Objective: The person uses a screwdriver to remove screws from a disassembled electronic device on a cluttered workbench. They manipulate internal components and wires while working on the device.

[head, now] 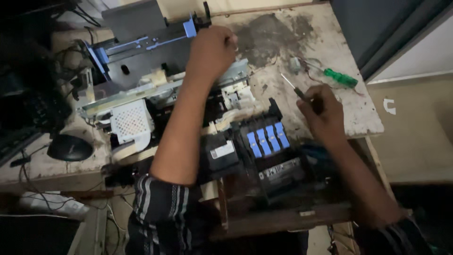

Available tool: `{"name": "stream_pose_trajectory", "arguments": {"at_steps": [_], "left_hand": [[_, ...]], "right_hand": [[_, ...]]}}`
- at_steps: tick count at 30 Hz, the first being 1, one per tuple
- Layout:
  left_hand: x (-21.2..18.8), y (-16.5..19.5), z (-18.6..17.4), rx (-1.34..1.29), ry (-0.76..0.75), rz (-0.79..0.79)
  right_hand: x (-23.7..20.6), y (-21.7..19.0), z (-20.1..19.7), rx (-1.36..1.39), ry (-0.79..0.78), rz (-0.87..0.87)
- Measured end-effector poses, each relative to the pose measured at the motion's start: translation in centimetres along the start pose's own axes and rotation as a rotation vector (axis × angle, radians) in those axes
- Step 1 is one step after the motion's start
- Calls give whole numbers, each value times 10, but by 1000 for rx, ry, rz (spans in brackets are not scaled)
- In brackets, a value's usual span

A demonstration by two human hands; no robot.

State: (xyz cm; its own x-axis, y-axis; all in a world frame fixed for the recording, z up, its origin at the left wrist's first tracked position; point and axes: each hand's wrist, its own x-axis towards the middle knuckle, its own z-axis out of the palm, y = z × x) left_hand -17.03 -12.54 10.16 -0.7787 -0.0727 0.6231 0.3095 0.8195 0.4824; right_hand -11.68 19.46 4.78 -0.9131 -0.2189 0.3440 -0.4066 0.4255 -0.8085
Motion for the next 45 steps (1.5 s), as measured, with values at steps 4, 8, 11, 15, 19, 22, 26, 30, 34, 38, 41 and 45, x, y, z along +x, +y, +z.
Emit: {"name": "stream_pose_trajectory", "arguments": {"at_steps": [4, 8, 11, 15, 19, 22, 26, 30, 34, 38, 41, 45], "left_hand": [[10, 2, -6, -3, -63, -41], [13, 2, -11, -99, -52, -85], [11, 2, -10, -250, -96, -240], [8, -3, -5, -155, -71, -120], [1, -8, 3, -106, 4, 25], [0, -6, 7, -30, -72, -51], [-3, 4, 4, 14, -100, 8], [-5, 12, -1, -44, -129, -21], [-5, 19, 1, 26, -134, -69], [-4, 25, 3, -3, -171, -61], [-5, 25, 5, -55, -243, -164], [-6, 22, 16, 5, -170, -119]], "right_hand": [[10, -8, 2, -23, -7, -140], [9, -19, -3, 73, -17, -117], [6, -25, -6, 149, -15, -148], [1, -26, -13, 223, 10, -144], [-3, -12, -40, 88, 146, -234], [-1, 6, -63, 315, 280, -131], [9, 28, -92, 464, 393, -171], [16, 38, -104, 460, 371, -156], [15, 39, -100, 333, 303, -151], [10, 37, -97, 233, 247, -173], [6, 36, -102, 86, 251, -211], [6, 32, -111, 46, 229, -345]]}}
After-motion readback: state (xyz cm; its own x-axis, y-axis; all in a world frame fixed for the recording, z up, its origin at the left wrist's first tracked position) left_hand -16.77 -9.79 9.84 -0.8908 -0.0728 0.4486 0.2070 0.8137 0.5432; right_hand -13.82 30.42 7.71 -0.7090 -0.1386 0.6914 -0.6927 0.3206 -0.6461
